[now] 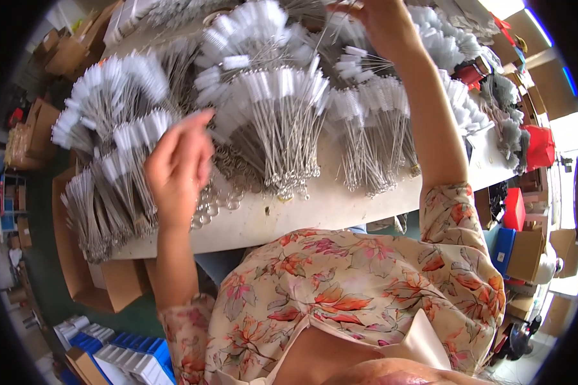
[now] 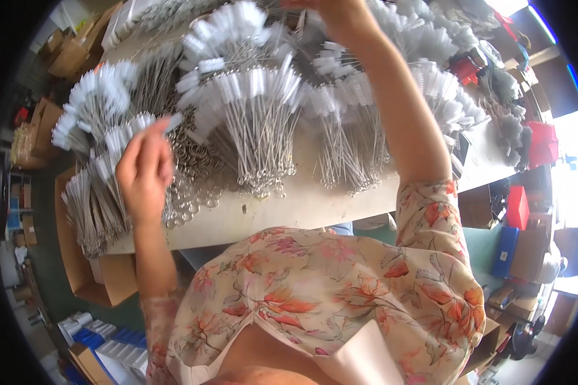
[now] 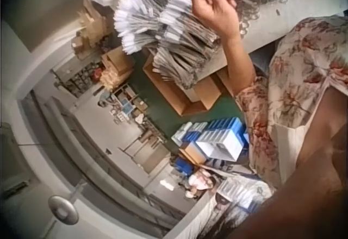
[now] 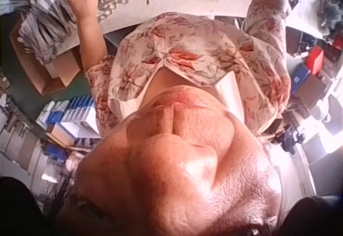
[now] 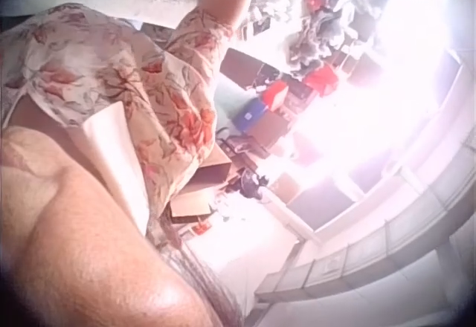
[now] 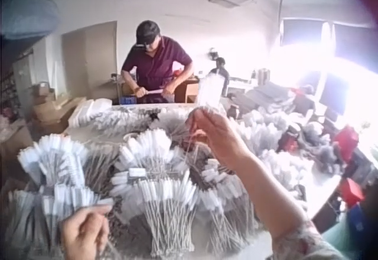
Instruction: The person is assembling bottle brushes by attaching metal rings to wire handles and organizing them into sets.
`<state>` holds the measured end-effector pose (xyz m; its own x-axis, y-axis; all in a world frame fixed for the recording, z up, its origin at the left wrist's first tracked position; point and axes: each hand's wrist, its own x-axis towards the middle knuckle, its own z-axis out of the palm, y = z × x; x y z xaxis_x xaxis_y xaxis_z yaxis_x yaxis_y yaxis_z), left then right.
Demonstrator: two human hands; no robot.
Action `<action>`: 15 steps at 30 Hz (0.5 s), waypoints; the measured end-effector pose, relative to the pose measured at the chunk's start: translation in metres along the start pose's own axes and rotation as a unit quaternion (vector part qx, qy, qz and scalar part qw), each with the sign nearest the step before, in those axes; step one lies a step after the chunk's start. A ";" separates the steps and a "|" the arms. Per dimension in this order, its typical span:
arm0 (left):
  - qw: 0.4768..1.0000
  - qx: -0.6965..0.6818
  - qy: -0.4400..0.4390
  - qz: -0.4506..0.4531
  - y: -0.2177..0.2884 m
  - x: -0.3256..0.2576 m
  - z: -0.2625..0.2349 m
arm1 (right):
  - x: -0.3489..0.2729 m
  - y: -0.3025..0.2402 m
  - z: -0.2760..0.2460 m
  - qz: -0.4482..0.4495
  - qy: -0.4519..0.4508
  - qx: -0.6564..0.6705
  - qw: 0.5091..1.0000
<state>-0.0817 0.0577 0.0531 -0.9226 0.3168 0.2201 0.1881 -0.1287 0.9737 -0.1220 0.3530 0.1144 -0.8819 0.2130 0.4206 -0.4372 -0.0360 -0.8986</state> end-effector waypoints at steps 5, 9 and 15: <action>0.974 0.098 -0.056 0.196 -0.016 0.027 0.053 | -0.085 0.007 0.088 0.098 -0.183 0.059 0.976; 0.945 0.104 -0.003 0.311 -0.034 0.019 0.039 | -0.112 0.021 0.092 -0.053 -0.042 0.055 0.996; 0.894 0.205 0.028 0.398 -0.053 -0.027 0.031 | -0.156 0.069 0.096 0.243 -0.011 0.305 0.921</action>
<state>-0.0566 0.0853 -0.0025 -0.4552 0.2298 0.8602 0.8891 0.0666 0.4527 -0.0314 0.2233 -0.0013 -1.0000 0.0077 -0.0055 -0.0010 -0.6652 -0.7467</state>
